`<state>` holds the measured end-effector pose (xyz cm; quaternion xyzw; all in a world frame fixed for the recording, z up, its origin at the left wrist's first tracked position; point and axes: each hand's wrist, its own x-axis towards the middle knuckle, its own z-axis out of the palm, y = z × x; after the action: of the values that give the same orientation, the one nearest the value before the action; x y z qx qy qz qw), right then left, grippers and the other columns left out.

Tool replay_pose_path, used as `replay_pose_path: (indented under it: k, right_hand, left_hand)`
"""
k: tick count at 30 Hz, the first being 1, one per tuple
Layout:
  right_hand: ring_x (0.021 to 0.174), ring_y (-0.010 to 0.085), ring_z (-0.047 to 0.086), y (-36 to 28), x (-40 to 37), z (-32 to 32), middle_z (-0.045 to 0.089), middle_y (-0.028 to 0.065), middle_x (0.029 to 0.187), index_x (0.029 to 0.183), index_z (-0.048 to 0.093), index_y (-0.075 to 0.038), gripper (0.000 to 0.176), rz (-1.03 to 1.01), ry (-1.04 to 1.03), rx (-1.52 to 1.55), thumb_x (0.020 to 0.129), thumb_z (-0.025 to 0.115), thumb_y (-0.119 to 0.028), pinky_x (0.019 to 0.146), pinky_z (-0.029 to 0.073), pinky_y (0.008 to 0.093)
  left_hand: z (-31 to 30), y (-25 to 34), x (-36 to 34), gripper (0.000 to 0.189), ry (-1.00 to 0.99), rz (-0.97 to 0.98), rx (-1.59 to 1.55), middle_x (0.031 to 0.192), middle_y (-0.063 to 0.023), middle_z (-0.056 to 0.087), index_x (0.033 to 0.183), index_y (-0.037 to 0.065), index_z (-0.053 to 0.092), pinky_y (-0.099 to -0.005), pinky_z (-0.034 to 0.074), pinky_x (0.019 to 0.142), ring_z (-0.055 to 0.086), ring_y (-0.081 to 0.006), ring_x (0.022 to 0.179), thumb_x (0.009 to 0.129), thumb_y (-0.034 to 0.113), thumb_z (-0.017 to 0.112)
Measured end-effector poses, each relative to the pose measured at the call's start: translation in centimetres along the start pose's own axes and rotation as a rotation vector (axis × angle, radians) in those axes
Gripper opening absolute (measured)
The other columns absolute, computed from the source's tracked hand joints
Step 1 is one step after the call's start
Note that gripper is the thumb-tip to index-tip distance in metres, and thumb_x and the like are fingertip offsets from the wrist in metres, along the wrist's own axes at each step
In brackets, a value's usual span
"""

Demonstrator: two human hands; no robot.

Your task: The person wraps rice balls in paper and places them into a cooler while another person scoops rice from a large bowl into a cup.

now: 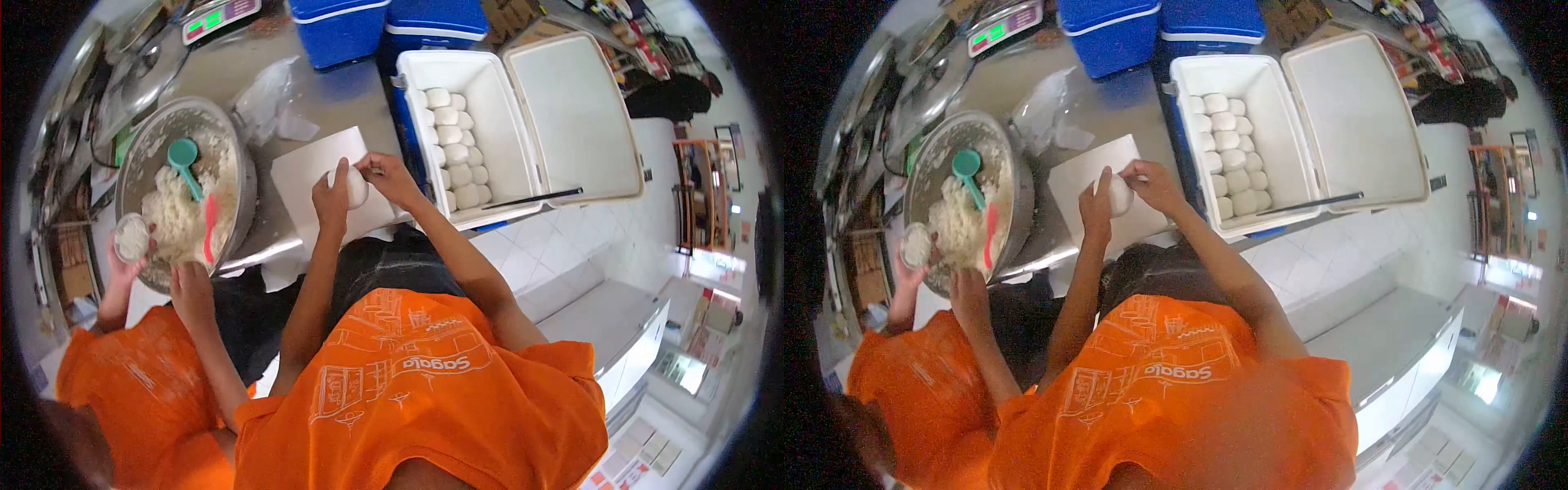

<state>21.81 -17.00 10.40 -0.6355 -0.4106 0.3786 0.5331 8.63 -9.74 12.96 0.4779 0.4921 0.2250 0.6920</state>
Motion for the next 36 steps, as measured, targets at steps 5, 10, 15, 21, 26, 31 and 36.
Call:
replay_pose_path:
  k: [5,10,15,21,26,31,36]
  right_hand:
    - [0.09,0.0105,0.058,-0.7,0.8,-2.8,0.062,0.0023,0.094,0.095,0.058,-0.003,0.008,-0.055,0.129,0.019,0.09,0.061,0.002,0.081,0.049,0.0284]
    - [0.107,0.0123,0.053,-3.1,-2.5,-4.4,0.058,0.0045,0.112,0.119,0.055,-0.006,0.03,0.15,0.304,0.711,0.091,0.063,-0.005,0.087,0.047,0.0267]
    - [0.111,0.0122,0.054,-1.9,-5.3,-13.3,0.057,0.0034,0.117,0.131,0.051,-0.007,0.05,0.045,0.173,0.288,0.087,0.074,-0.017,0.095,0.046,0.0265]
    - [0.112,0.0353,0.06,17.5,-6.0,-30.6,0.062,0.0155,0.127,0.127,0.059,-0.007,0.068,0.703,-0.32,-1.137,0.072,0.083,-0.039,0.099,0.046,0.0429]
    - [0.117,0.0328,0.059,24.4,-8.7,-30.6,0.064,0.0135,0.126,0.131,0.059,-0.015,0.069,0.885,-0.357,-0.806,0.072,0.08,-0.042,0.1,0.046,0.0445]
    - [0.11,0.0291,0.059,19.7,-8.8,-30.1,0.056,0.0134,0.133,0.137,0.049,-0.006,0.059,0.749,-0.526,-0.55,0.085,0.07,-0.026,0.085,0.054,0.0453]
    - [0.094,0.029,0.067,22.0,-9.8,-28.0,0.068,0.0156,0.11,0.115,0.061,0.002,0.048,0.364,-0.429,-0.867,0.076,0.077,-0.021,0.085,0.054,0.0419]
  left_hand:
    - [4.4,1.2,0.6,0.033,0.079,0.155,0.126,0.082,-0.0045,0.063,0.096,-0.001,0.067,-0.0303,0.047,0.072,0.056,-0.0139,0.074,0.09,0.031,0.068]
    - [10.8,-0.8,0.1,0.027,0.22,0.364,-0.191,0.103,-0.0085,0.052,0.105,0.001,0.05,-0.0298,0.04,0.093,0.049,-0.0168,0.099,0.095,0.022,0.062]
    - [14.9,-0.7,-1.1,0.029,0.044,0.332,-0.254,0.113,-0.0095,0.047,0.117,0.003,0.042,-0.0284,0.035,0.1,0.044,-0.0164,0.111,0.099,0.02,0.057]
    - [13.5,1.0,-2.3,0.023,-0.237,0.133,-0.237,0.106,-0.0041,0.054,0.118,0.005,0.049,-0.0281,0.045,0.083,0.057,-0.0135,0.093,0.099,0.016,0.056]
    - [11.2,-0.9,-1.7,0.019,-0.113,0.1,-0.197,0.102,-0.0012,0.057,0.112,0.007,0.055,-0.0269,0.045,0.075,0.058,-0.0114,0.087,0.097,0.017,0.06]
    - [7.4,-3.8,-2.0,0.014,0.041,0.092,-0.154,0.092,-0.0002,0.059,0.105,0.01,0.059,-0.0273,0.045,0.073,0.058,-0.0123,0.084,0.097,0.022,0.06]
    - [1.2,-7.6,-3.9,0.012,0.306,0.22,0.153,0.092,0.0002,0.067,0.105,0.008,0.062,-0.0275,0.048,0.071,0.064,-0.014,0.082,0.094,0.01,0.059]
